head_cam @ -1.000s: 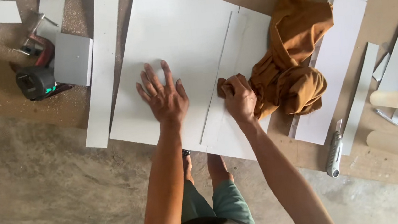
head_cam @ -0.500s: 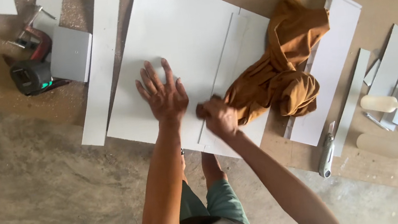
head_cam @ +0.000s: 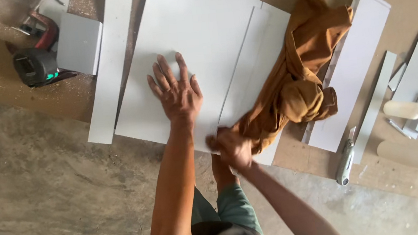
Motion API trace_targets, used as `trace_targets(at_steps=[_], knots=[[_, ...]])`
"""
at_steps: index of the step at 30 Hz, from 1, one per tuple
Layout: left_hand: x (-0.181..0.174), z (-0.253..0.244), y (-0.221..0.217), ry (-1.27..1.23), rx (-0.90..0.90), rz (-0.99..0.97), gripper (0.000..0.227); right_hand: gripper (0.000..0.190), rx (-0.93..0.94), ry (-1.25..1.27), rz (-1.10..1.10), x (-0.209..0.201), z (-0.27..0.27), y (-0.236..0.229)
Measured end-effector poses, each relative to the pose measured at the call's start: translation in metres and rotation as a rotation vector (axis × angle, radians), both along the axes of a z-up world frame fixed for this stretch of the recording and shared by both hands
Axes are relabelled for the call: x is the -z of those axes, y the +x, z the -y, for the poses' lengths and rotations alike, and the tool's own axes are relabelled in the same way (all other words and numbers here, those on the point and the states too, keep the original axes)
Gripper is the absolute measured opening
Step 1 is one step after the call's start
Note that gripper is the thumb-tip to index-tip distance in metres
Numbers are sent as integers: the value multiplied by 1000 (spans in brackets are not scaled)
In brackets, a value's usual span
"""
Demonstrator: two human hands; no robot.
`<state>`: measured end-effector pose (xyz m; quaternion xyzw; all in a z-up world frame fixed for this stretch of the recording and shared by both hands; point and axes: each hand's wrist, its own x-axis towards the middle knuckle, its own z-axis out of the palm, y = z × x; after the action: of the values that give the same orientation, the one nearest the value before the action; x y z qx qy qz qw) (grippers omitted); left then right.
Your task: The person sprays a liquid onto a white board and wipes it down with a brown cloth, repeating this on different areas and edges of the board before picking it up.
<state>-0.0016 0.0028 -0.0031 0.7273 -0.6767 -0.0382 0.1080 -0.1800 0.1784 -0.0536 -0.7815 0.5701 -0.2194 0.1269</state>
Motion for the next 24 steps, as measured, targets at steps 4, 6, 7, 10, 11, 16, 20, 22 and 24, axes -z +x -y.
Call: trace_targets(at_steps=[4,6,7,10,11,16,20,22,24], knots=[[-2,-2,3,-11,0,45,71,15,201,-6,65,19,78,-45],[2,1,1,-21,14,4,71,16,248,-62,13,24,74,-52],[1,0,0,-23,16,-4,71,16,250,-65,6,20,41,-44],[-1,2,0,-22,-8,-11,72,15,130,-11,-11,9,-11,-26],[-1,1,1,-5,-5,-16,70,16,150,-8,-59,4,-6,-26],[-8,-5,1,35,26,19,63,13,388,-25,-66,6,57,-42],[-7,1,4,2,10,4,64,15,392,101,-8,-29,3,-6],[-6,0,1,7,14,-7,65,15,386,139,27,-30,-17,-8],[-9,1,1,28,17,-42,67,15,476,76,-77,-10,-7,-32]])
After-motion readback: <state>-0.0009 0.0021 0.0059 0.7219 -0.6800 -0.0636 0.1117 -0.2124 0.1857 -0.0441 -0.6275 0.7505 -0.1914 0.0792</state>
